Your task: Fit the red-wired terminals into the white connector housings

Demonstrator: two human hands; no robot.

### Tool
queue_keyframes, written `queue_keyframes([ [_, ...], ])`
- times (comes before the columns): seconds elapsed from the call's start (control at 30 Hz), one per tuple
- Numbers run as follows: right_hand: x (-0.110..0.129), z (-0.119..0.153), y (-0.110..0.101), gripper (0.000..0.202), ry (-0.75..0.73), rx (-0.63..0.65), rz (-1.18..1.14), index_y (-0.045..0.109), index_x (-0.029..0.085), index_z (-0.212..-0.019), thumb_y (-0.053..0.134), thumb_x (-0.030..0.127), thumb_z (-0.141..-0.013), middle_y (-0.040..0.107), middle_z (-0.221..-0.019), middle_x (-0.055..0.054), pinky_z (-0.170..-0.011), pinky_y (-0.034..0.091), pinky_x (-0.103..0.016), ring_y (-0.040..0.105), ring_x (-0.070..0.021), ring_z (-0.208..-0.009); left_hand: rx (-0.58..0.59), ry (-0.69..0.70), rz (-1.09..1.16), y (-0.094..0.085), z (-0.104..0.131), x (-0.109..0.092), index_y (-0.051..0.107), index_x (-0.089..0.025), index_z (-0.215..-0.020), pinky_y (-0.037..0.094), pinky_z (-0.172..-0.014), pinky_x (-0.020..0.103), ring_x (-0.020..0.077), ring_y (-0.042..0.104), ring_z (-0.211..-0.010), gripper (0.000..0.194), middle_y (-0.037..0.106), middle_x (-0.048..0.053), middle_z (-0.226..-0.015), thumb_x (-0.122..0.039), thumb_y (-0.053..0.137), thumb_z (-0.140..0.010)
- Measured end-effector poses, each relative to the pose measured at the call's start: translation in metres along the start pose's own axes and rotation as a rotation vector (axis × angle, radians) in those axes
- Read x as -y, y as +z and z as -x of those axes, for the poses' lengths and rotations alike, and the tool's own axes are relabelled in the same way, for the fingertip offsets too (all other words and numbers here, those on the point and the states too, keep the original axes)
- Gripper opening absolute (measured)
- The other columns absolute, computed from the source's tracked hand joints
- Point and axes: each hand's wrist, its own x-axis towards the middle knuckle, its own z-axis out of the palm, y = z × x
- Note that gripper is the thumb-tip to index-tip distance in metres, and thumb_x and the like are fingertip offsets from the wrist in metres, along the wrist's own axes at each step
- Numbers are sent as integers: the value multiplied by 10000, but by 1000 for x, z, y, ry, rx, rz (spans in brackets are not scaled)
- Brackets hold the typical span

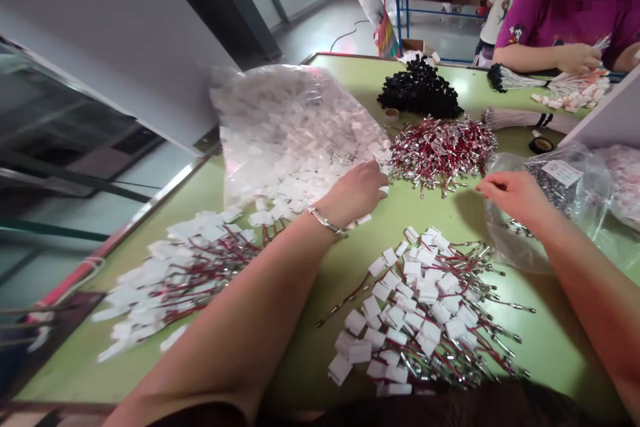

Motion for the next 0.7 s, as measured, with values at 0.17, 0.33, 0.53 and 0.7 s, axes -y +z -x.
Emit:
queue_keyframes([
  [0.17, -20, -12, 2, 182, -40, -1, 155, 683, 215, -715, 553, 281, -824, 654, -694, -37, -605, 377, -314, 544, -178, -625, -83, -21, 7, 10, -5, -10, 665, -141, -883, 434, -880, 387, 274, 548, -974, 155, 603, 129, -954, -220, 537, -848],
  [0.33, 4, -16, 13, 178, -179, 9, 251, 706, 228, -826, 534, 256, -859, 647, -878, -59, -631, 394, -313, 555, -171, -683, -206, -106, 206, 13, -6, -22, 642, -141, -970, 422, -853, 389, 268, 557, -926, 163, 630, 121, -939, -218, 560, -851],
  [0.53, 25, -40, 43, 185, -271, -7, 524, 711, 230, -935, 537, 240, -875, 620, -914, -75, -574, 333, -298, 559, -194, -789, -222, -397, 1103, 8, -3, -32, 659, -147, -919, 382, -550, 244, 119, 514, -548, 157, 576, 2, -623, -208, 653, -775],
  [0.7, 21, -44, 55, 208, -304, -39, 561, 702, 199, -844, 506, 238, -900, 605, -877, -84, -581, 338, -297, 557, -205, -816, -128, -485, 1682, 10, -2, -39, 672, -115, -916, 398, -572, 210, 73, 565, -572, 162, 610, 10, -637, -55, 606, -780],
])
